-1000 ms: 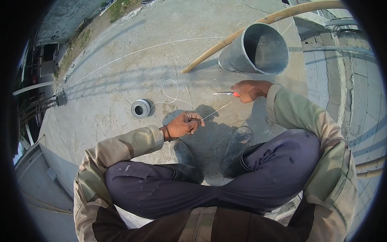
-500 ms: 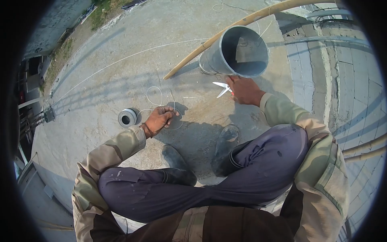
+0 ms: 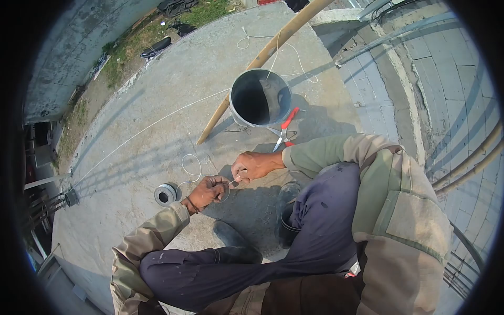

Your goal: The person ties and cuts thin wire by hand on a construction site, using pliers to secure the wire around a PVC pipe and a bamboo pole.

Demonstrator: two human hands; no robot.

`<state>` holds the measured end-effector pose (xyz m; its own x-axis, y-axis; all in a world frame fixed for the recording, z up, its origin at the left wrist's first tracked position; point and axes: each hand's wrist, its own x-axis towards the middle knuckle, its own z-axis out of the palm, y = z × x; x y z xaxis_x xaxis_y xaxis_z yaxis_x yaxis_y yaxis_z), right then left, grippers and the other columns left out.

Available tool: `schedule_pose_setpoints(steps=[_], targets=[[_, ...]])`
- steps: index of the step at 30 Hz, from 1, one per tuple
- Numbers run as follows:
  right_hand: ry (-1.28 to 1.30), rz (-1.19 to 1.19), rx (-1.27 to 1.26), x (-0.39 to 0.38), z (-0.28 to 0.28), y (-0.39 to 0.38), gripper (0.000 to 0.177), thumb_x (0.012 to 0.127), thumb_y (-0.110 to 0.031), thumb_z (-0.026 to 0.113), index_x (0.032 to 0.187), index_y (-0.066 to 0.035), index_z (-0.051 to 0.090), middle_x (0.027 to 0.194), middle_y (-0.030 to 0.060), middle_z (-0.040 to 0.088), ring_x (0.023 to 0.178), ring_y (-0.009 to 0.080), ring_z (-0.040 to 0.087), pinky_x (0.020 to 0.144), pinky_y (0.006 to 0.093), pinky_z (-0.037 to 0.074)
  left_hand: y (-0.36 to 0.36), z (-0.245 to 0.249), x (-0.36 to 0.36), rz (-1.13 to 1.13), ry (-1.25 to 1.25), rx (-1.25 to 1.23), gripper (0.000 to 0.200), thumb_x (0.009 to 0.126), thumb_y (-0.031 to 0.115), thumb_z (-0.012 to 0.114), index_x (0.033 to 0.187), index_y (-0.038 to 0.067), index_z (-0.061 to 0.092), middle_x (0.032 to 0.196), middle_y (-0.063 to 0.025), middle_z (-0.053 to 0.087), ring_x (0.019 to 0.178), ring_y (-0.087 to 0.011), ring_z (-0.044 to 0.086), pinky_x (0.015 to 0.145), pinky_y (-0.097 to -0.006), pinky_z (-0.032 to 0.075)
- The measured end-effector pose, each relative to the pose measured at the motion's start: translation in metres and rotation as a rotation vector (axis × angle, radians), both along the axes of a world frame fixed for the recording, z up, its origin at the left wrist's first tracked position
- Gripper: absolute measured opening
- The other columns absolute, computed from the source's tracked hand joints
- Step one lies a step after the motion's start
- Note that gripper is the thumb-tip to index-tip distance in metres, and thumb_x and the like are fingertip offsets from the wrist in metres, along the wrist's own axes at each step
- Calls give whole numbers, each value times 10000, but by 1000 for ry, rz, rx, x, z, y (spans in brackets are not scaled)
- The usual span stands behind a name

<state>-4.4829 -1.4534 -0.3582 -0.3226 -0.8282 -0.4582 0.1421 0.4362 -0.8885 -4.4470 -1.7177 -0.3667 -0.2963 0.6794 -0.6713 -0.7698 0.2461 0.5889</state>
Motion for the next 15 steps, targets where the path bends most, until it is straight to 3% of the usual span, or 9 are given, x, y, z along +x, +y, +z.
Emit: schedule_pose_setpoints(steps=[1, 3, 7, 13, 15], targets=[[15, -6, 3, -1, -6, 6, 248, 943, -164, 673, 1115, 13, 695, 869, 125, 718, 718, 204, 656, 685, 359, 500, -3, -5, -1, -6, 15, 3, 210, 966, 37, 538, 1086, -48, 688, 695, 10, 555, 569, -66, 457, 515, -234, 367], [-185, -185, -4, -2, -12, 23, 203, 942, -188, 675, 943, 8, 727, 718, 51, 694, 693, 132, 620, 651, 314, 474, -11, -22, -6, 26, 42, 16, 198, 963, 32, 542, 1068, -45, 691, 689, 7, 555, 567, -64, 465, 515, -233, 368], [-203, -228, 96, -11, -15, 49, 198, 927, -185, 676, 972, 0, 727, 749, 48, 710, 689, 128, 605, 657, 315, 476, -8, -30, -21, 51, 59, 3, 179, 956, 28, 552, 1037, -45, 694, 720, -2, 582, 566, -64, 481, 518, -228, 369], [-24, -198, 173, -10, -42, 67, 207, 912, -199, 674, 989, -14, 728, 766, 55, 728, 653, 147, 598, 629, 328, 468, 9, -39, -31, -151, 187, -161, 174, 960, 78, 565, 1010, 18, 720, 701, 18, 576, 587, -73, 495, 550, -248, 395], [140, -205, 124, -9, -51, 76, 181, 889, -183, 669, 943, -22, 732, 753, 50, 728, 646, 141, 604, 596, 322, 462, 10, -35, -33, -198, 213, -194, 172, 958, 91, 570, 1004, 32, 726, 704, 20, 577, 597, -73, 496, 557, -254, 399]])
